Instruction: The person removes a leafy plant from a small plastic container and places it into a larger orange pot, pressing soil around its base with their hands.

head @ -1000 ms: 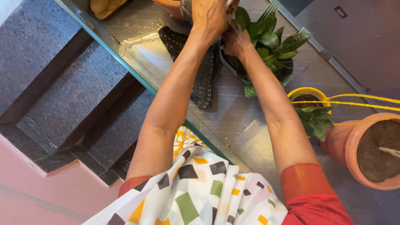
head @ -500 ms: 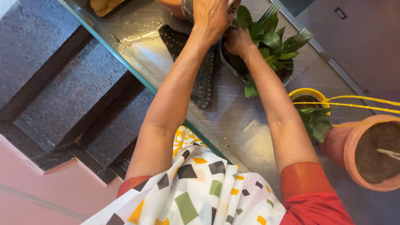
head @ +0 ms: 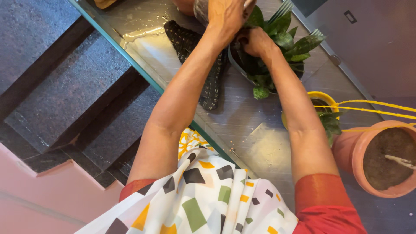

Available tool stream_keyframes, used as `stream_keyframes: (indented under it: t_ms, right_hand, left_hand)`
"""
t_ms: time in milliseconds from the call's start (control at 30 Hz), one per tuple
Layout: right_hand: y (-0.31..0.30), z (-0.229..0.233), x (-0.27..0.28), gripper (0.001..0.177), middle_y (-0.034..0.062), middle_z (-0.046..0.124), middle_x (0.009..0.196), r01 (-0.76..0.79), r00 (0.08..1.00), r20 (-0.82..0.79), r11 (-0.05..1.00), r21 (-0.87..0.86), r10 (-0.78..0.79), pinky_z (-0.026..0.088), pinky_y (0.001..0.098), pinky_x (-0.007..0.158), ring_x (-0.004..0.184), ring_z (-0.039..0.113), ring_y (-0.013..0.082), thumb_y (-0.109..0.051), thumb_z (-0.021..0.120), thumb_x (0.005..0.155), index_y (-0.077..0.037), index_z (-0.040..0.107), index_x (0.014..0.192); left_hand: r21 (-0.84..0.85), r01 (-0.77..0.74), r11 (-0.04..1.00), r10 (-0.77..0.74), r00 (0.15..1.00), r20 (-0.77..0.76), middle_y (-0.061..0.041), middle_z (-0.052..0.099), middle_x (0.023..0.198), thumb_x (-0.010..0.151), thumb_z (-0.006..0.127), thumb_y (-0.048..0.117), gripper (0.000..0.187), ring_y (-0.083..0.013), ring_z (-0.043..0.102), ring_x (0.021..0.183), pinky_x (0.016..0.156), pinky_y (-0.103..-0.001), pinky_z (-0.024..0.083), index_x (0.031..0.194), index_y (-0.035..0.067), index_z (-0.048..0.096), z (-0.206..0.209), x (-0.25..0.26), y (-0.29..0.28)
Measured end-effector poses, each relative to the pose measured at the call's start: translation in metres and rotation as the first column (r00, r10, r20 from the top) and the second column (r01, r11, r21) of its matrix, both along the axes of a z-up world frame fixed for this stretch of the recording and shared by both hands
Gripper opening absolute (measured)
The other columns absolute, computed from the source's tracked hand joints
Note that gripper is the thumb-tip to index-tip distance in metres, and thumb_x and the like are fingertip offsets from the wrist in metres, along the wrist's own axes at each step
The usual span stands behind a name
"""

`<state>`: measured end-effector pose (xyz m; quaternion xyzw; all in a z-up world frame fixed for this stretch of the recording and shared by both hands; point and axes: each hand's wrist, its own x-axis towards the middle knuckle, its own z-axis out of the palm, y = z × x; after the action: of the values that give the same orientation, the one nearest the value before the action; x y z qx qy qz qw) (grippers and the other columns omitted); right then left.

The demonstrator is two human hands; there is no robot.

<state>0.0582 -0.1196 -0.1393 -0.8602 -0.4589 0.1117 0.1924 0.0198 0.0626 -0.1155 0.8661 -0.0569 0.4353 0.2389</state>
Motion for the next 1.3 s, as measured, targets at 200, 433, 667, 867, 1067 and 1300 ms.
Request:
stream_keyframes:
  t_ms: [200, 433, 667, 867, 1067, 1300]
  right_hand:
    - [-0.008, 0.014, -0.004, 0.039, 0.0221, 0.071, 0.117, 0.029, 0.999, -0.027, 1.000, 0.001, -0.029, 0.051, 0.0476, 0.096, 0.110, 0.064, 0.0425, -0.005, 0.067, 0.082, -0.013, 0.078, 0.119]
    - [-0.011, -0.001, 0.001, 0.046, 0.0245, 0.071, 0.111, 0.106, 0.992, -0.060, 0.992, -0.068, -0.110, 0.052, 0.0475, 0.090, 0.105, 0.064, 0.0431, 0.000, 0.065, 0.070, -0.005, 0.075, 0.115]
    - [-0.013, -0.028, 0.009, 0.016, 0.0246, 0.072, 0.101, 0.124, 0.992, 0.033, 0.980, -0.158, -0.120, 0.054, 0.0489, 0.089, 0.100, 0.067, 0.0435, -0.005, 0.069, 0.080, 0.000, 0.075, 0.094]
    - [-0.014, -0.033, 0.009, 0.021, 0.0250, 0.073, 0.106, 0.021, 0.992, 0.129, 0.997, -0.071, -0.012, 0.052, 0.0497, 0.095, 0.110, 0.065, 0.0435, -0.005, 0.066, 0.080, -0.001, 0.077, 0.098]
    - [-0.008, -0.015, -0.001, 0.041, 0.0278, 0.068, 0.118, 0.068, 0.995, 0.078, 0.986, -0.155, -0.057, 0.052, 0.0508, 0.093, 0.106, 0.064, 0.0457, -0.005, 0.065, 0.074, -0.005, 0.076, 0.114]
    - [-0.017, 0.025, 0.006, 0.046, 0.0228, 0.074, 0.108, 0.136, 0.991, 0.002, 0.987, 0.086, -0.137, 0.054, 0.0465, 0.092, 0.099, 0.070, 0.0417, 0.003, 0.058, 0.078, -0.007, 0.076, 0.119]
  left_hand:
    - [0.218, -0.110, 0.970, 0.187, 0.909, -0.372, -0.016, 0.066, 0.071, 0.087, 0.072, 0.028, 0.024, -0.0333, 0.066, 0.072, 0.069, -0.047, 0.048, 0.074, 0.007, 0.073, 0.007, 0.005, -0.014]
    - [0.357, -0.077, 0.931, 0.229, 0.885, -0.407, -0.015, 0.071, 0.077, 0.094, 0.067, 0.038, 0.037, -0.0340, 0.065, 0.088, 0.094, -0.048, 0.038, 0.077, 0.007, 0.077, 0.022, -0.012, -0.030]
    - [0.385, -0.013, 0.923, 0.180, 0.898, -0.401, -0.015, 0.072, 0.085, 0.089, 0.064, 0.019, 0.018, -0.0342, 0.063, 0.095, 0.093, -0.046, 0.039, 0.084, 0.010, 0.078, 0.028, -0.021, -0.044]
    - [0.226, 0.001, 0.974, 0.084, 0.926, -0.368, -0.016, 0.070, 0.083, 0.094, 0.065, 0.023, 0.023, -0.0373, 0.062, 0.095, 0.088, -0.050, 0.040, 0.080, 0.009, 0.077, 0.019, -0.017, -0.030]
    - [0.210, -0.065, 0.976, 0.136, 0.929, -0.343, -0.017, 0.070, 0.084, 0.092, 0.065, 0.026, 0.026, -0.0383, 0.062, 0.095, 0.087, -0.051, 0.040, 0.076, 0.008, 0.076, 0.027, -0.017, -0.023]
    - [0.178, -0.142, 0.974, 0.198, 0.913, -0.357, -0.017, 0.072, 0.085, 0.093, 0.067, 0.021, 0.023, -0.0386, 0.060, 0.100, 0.091, -0.050, 0.039, 0.078, 0.007, 0.077, 0.039, -0.016, -0.013]
